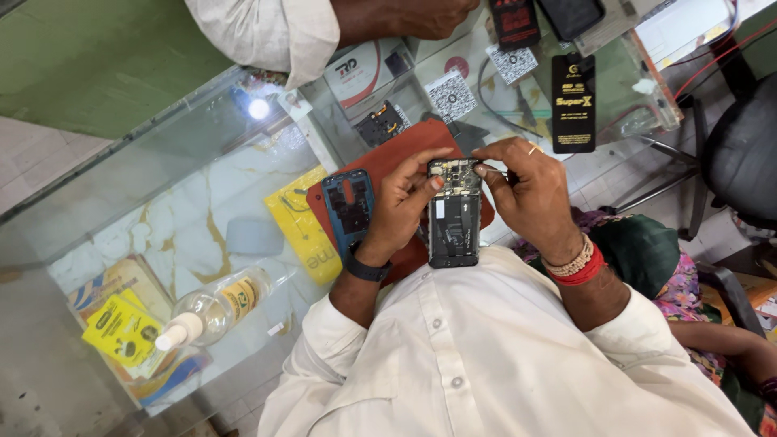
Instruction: The person repairs a disassembled smartphone at a glass counter. They hold the phone chassis and use a small tool to work on the internal board, reposition the phone repeatedly, and press components into place with their fingers.
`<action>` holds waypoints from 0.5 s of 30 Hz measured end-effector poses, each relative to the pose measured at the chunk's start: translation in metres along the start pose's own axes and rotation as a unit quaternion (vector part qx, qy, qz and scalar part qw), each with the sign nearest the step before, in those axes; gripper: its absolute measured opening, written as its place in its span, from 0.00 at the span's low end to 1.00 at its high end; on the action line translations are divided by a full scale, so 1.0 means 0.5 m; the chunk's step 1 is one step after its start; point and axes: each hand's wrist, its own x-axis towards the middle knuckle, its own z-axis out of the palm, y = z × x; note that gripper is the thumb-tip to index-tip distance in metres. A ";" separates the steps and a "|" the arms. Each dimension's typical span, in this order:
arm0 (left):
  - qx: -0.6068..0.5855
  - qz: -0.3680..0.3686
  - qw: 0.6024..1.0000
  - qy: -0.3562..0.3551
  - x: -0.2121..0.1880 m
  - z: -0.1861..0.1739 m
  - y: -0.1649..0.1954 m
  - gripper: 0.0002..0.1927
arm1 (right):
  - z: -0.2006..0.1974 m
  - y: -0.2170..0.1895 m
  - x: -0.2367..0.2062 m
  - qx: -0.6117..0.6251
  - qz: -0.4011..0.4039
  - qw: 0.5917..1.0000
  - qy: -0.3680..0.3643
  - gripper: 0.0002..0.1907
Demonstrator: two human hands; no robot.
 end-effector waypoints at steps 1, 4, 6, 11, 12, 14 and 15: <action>-0.007 -0.002 1.000 -0.005 0.001 0.000 0.002 0.19 | -0.002 0.000 0.001 -0.005 0.014 1.000 0.002 0.09; -0.023 -0.019 1.000 -0.009 0.001 -0.001 0.006 0.19 | -0.004 0.001 0.004 0.016 -0.022 1.000 0.016 0.08; -0.024 -0.043 0.999 0.002 -0.001 -0.005 0.008 0.19 | -0.003 0.000 0.003 -0.011 -0.029 0.999 0.022 0.08; -0.014 -0.051 0.999 0.000 -0.003 -0.014 0.007 0.19 | -0.002 -0.003 -0.002 -0.079 -0.045 0.996 0.011 0.10; -0.011 -0.049 0.999 0.000 -0.003 -0.015 0.007 0.19 | -0.003 -0.005 -0.003 -0.082 -0.045 0.996 0.006 0.11; -0.008 -0.050 0.999 0.005 -0.004 -0.015 0.008 0.19 | -0.001 -0.007 -0.002 -0.082 -0.045 0.996 0.007 0.12; -0.007 -0.051 0.999 0.007 -0.004 -0.015 0.008 0.19 | 0.001 -0.009 0.000 -0.080 -0.043 0.996 0.013 0.12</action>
